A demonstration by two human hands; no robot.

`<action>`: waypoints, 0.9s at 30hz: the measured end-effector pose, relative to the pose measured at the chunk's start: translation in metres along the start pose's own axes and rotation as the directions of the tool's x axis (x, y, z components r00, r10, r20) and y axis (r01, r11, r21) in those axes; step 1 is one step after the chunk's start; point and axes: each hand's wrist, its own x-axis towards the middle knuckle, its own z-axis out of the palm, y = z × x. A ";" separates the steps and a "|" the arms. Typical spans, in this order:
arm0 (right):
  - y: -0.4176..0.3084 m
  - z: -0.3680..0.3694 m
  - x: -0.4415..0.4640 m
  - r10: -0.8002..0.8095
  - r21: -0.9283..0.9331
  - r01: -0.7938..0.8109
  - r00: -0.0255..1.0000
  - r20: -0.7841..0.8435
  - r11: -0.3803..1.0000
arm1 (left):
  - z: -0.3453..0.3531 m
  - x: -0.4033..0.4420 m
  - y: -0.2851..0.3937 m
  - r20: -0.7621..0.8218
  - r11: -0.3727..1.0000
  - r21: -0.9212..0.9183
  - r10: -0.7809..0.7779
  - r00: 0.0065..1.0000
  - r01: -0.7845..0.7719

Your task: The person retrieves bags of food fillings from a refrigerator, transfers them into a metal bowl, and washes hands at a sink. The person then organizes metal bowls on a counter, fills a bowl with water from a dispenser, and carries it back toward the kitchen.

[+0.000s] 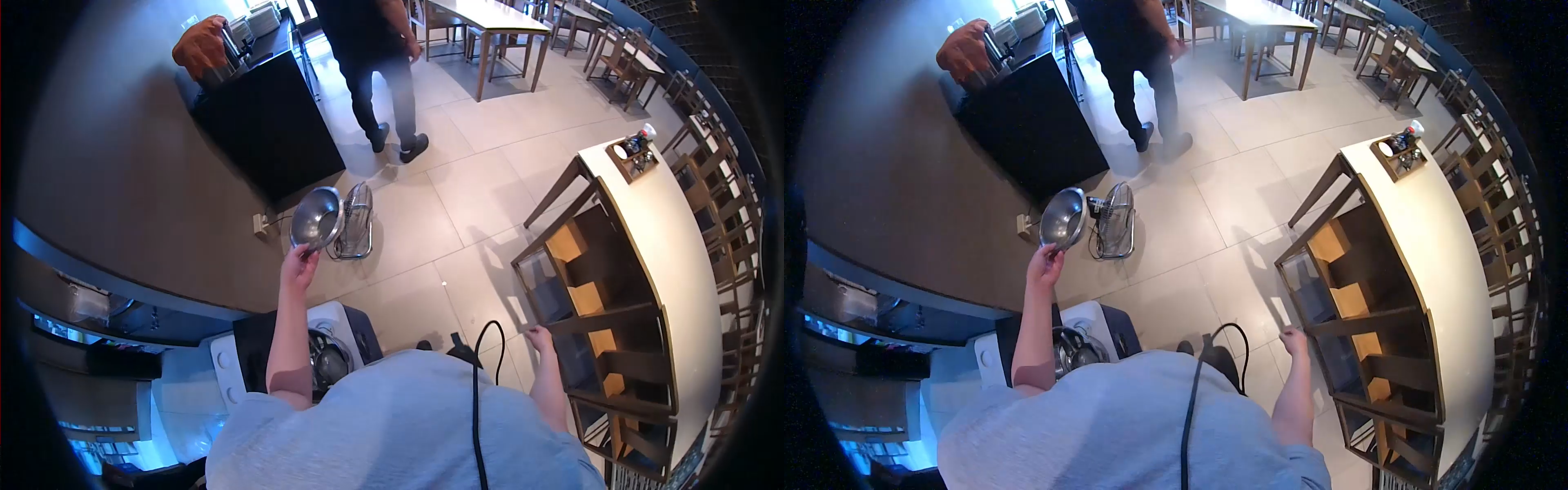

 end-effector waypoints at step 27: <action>-0.557 -0.059 0.469 -0.643 0.026 0.695 0.650 0.404 0.719 | 0.086 0.177 0.076 -0.611 0.837 -0.135 0.351 0.709 -0.531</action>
